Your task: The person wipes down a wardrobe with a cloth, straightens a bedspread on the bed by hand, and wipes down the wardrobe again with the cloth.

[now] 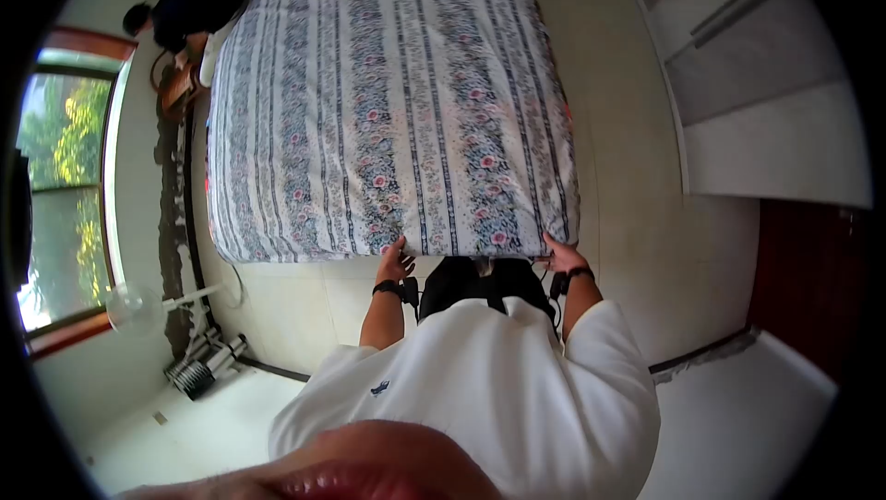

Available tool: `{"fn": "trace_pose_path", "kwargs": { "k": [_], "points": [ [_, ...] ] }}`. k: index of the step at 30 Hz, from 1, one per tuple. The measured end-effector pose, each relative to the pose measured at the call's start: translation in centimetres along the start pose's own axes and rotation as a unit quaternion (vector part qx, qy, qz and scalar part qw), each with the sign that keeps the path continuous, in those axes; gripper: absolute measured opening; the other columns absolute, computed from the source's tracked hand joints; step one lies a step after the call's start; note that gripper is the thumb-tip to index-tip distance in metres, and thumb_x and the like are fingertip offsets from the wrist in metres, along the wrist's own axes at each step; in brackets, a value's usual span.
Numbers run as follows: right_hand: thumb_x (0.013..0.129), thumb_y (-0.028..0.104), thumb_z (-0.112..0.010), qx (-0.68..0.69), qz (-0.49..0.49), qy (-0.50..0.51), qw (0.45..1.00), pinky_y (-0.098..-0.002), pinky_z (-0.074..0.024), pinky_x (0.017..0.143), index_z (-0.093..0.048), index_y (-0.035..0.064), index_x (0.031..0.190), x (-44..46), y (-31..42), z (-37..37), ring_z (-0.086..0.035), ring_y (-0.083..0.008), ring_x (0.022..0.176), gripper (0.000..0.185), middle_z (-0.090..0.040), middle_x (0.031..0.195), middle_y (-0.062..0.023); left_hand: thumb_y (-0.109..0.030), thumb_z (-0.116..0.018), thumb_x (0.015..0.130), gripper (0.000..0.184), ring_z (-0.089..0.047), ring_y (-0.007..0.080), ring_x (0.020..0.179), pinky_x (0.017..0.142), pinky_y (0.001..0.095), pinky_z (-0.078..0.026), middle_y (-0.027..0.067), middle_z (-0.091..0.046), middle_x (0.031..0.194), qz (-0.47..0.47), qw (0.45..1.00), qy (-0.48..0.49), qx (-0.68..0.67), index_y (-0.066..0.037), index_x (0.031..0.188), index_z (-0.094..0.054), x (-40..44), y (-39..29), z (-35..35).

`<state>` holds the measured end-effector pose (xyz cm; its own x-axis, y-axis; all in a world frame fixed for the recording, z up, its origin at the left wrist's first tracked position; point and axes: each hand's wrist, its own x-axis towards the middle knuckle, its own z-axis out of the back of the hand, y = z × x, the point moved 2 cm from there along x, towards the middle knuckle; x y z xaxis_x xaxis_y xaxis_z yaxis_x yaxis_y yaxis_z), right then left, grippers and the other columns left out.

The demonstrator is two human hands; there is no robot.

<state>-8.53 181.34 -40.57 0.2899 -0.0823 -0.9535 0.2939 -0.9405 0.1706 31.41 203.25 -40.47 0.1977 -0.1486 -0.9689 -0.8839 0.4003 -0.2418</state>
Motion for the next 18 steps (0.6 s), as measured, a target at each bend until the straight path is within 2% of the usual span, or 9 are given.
{"fn": "trace_pose_path", "kwargs": {
  "k": [1,3,5,8,11,14,15,17,18],
  "points": [
    [0.078,0.049,-0.063,-0.043,-0.054,-0.027,0.997,-0.0308,-0.0442,0.060,-0.051,0.0166,0.110,0.7,0.4,0.8,-0.059,-0.0187,0.074,0.047,-0.061,0.098,-0.0027,-0.041,-0.063,0.079,0.034,-0.050,0.0176,0.095,0.082,0.0366,-0.035,-0.0011,-0.056,0.099,-0.003,1.000,0.002,0.016,-0.016,0.099,-0.053,0.2,0.1,-0.1],
    [0.081,0.041,-0.061,-0.220,0.014,0.036,0.975,-0.0304,-0.0427,0.057,-0.053,0.0152,0.104,6.7,-1.5,5.3,-0.059,-0.0176,0.072,0.035,-0.062,0.091,-0.0029,-0.039,-0.055,0.082,0.030,-0.056,0.0198,0.092,0.079,0.0365,-0.039,0.0019,-0.059,0.102,0.019,0.980,-0.032,0.194,-0.014,0.099,-0.052,1.0,1.3,0.9],
    [0.082,0.033,-0.061,-0.055,0.030,0.096,0.993,-0.0284,-0.0401,0.057,-0.054,0.0152,0.094,7.3,-2.2,6.6,-0.059,-0.0148,0.072,0.023,-0.062,0.086,-0.0015,-0.035,-0.051,0.083,0.035,-0.058,0.0213,0.092,0.078,0.0351,-0.042,0.0059,-0.060,0.106,-0.066,0.981,0.060,0.169,-0.012,0.109,-0.051,1.4,3.1,3.0],
    [0.082,0.030,-0.061,0.049,0.143,-0.016,0.988,-0.0256,-0.0381,0.059,-0.054,0.0153,0.085,-4.3,3.9,1.4,-0.058,-0.0117,0.073,0.017,-0.062,0.082,0.0001,-0.033,-0.051,0.083,0.043,-0.057,0.0217,0.094,0.081,0.0362,-0.042,0.0061,-0.059,0.108,-0.040,0.981,0.014,0.191,-0.007,0.117,-0.048,-0.6,1.4,2.2],
    [0.082,0.021,-0.061,0.016,0.231,0.011,0.973,-0.0246,-0.0394,0.064,-0.058,0.0178,0.093,-4.9,5.3,2.2,-0.057,-0.0083,0.078,0.011,-0.063,0.093,0.0020,-0.033,-0.059,0.074,0.051,-0.058,0.0241,0.090,0.081,0.0402,-0.042,0.0070,-0.061,0.102,-0.107,0.954,-0.077,0.269,-0.005,0.115,-0.051,-0.5,-1.4,3.2],
    [0.079,0.018,-0.064,0.017,0.260,-0.006,0.966,-0.0241,-0.0401,0.066,-0.059,0.0178,0.101,-3.9,6.0,2.4,-0.057,-0.0086,0.079,0.023,-0.062,0.098,0.0018,-0.034,-0.064,0.064,0.062,-0.050,0.0322,0.107,0.088,0.0397,-0.041,0.0150,-0.054,0.114,-0.206,0.845,-0.148,0.470,0.002,0.114,-0.051,1.1,-5.9,4.6],
    [0.079,0.018,-0.064,0.019,0.263,-0.010,0.964,-0.0241,-0.0401,0.066,-0.059,0.0178,0.101,-3.6,6.5,2.2,-0.057,-0.0086,0.079,0.023,-0.062,0.098,0.0018,-0.032,-0.065,0.064,0.059,-0.048,0.0329,0.112,0.090,0.0398,-0.040,0.0198,-0.051,0.118,-0.255,0.778,-0.273,0.506,0.001,0.111,-0.053,0.1,-6.9,3.8],
    [0.076,0.017,-0.067,-0.166,0.282,-0.101,0.940,-0.0298,-0.0437,0.075,-0.059,0.0149,0.106,-2.9,7.0,0.9,-0.057,-0.0141,0.088,0.031,-0.062,0.101,-0.0012,-0.032,-0.066,0.066,0.056,-0.049,0.0340,0.108,0.091,0.0403,-0.039,0.0206,-0.052,0.115,-0.415,0.676,-0.290,0.535,0.000,0.110,-0.054,1.6,-8.7,3.6],
    [0.075,0.018,-0.069,-0.251,0.306,-0.114,0.911,-0.0370,-0.0429,0.086,-0.052,0.0134,0.120,-0.6,6.9,0.6,-0.053,-0.0221,0.104,0.049,-0.056,0.114,-0.0069,-0.032,-0.068,0.066,0.057,-0.049,0.0350,0.108,0.090,0.0407,-0.040,0.0214,-0.052,0.114,-0.417,0.709,-0.222,0.525,0.000,0.111,-0.053,2.8,-9.5,3.7]
  ]
}}
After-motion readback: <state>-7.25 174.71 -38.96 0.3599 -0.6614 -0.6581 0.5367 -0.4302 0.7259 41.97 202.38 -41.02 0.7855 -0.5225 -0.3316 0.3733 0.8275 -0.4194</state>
